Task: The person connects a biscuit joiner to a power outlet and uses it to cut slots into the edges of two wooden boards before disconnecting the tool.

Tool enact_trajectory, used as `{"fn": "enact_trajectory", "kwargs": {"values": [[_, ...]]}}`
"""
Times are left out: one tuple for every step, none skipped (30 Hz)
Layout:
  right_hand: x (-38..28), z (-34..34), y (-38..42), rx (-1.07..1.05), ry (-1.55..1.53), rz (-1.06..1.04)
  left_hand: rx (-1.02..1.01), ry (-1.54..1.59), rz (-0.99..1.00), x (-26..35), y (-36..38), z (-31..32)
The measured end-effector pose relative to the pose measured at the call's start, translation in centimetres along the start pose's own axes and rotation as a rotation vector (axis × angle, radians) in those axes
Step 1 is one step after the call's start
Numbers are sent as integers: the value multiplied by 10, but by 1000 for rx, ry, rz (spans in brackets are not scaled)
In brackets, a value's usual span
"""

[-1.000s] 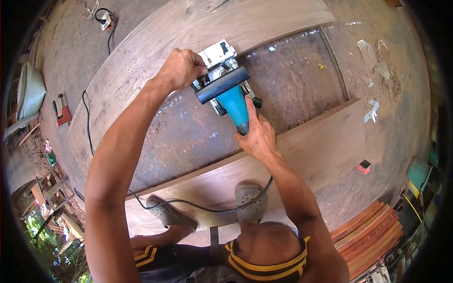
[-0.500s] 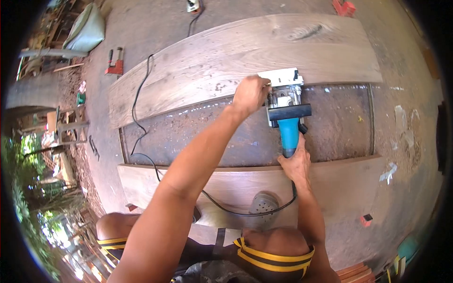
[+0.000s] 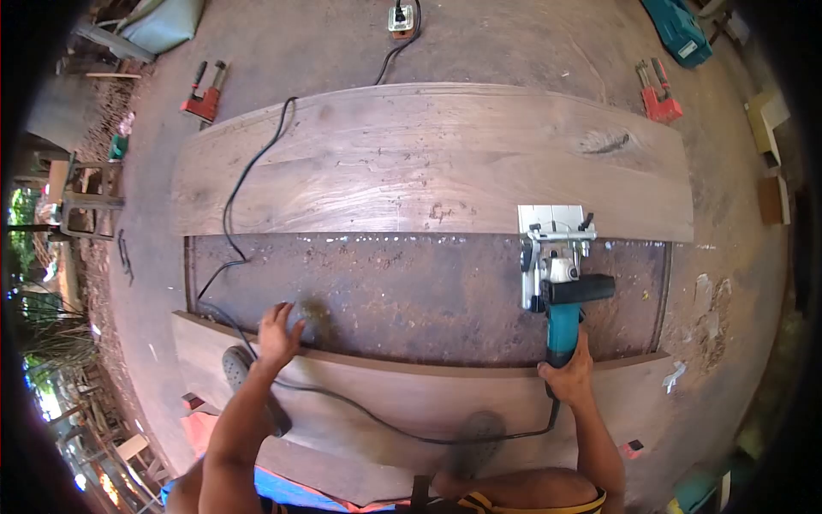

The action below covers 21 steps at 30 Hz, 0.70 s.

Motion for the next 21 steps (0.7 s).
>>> {"fn": "enact_trajectory", "kwargs": {"values": [[-1,0,-2,-3,24,2,-21,-14,-6,-15,5,-5],[-1,1,-3,-22,26,27,-33,-27,2,-30,12,-8],[2,2,-4,-43,28,53,-46,-40,8,-42,18,-9],[11,5,-3,-57,46,84,-52,-52,-17,-54,22,-12],[17,6,-1,-70,69,98,-62,-66,-40,-63,26,-15],[19,5,0,-68,65,96,-49,-113,-59,-73,31,-18],[18,7,-4,-52,50,81,-40,-107,-77,-84,34,-18],[11,8,-6,-39,51,69,-45,-132,-97,-97,41,-17],[3,6,-3,-49,95,102,-48,-155,-117,-107,43,-15],[-1,6,-5,-61,138,133,-29,-147,-113,-110,37,-16],[-4,9,-11,-56,135,124,-120,-153,-118,-114,37,-13],[-11,11,-13,-42,113,95,-223,-162,-127,-118,42,-13],[-19,11,-6,-41,94,82,-243,-170,-134,-126,42,-21],[-26,11,-3,-28,29,88,-321,-258,-112,-137,36,-23],[-25,15,0,-62,33,114,-410,-344,-91,-148,37,-28],[-20,16,1,-26,59,99,-458,-367,-139,-172,41,-38],[-24,15,1,19,80,76,-493,-393,-183,-186,35,-54],[-29,15,6,-1,79,96,-620,-469,-187,-196,40,-66],[-38,14,6,-6,31,106,-736,-542,-186,-197,41,-82],[-45,13,10,-8,-19,114,-881,-617,-221,-205,51,-95],[-51,11,17,-1,-27,119,-864,-749,-181,-252,78,-100]]}}
Point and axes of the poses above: each hand's wrist, its own y-axis away from the middle knuckle, its own z-axis out of the palm, x = y × z, the point moved 10 cm from there along -y, towards the middle knuckle, and after that the axes turned 3 degrees about x, right-handed, at the moved point
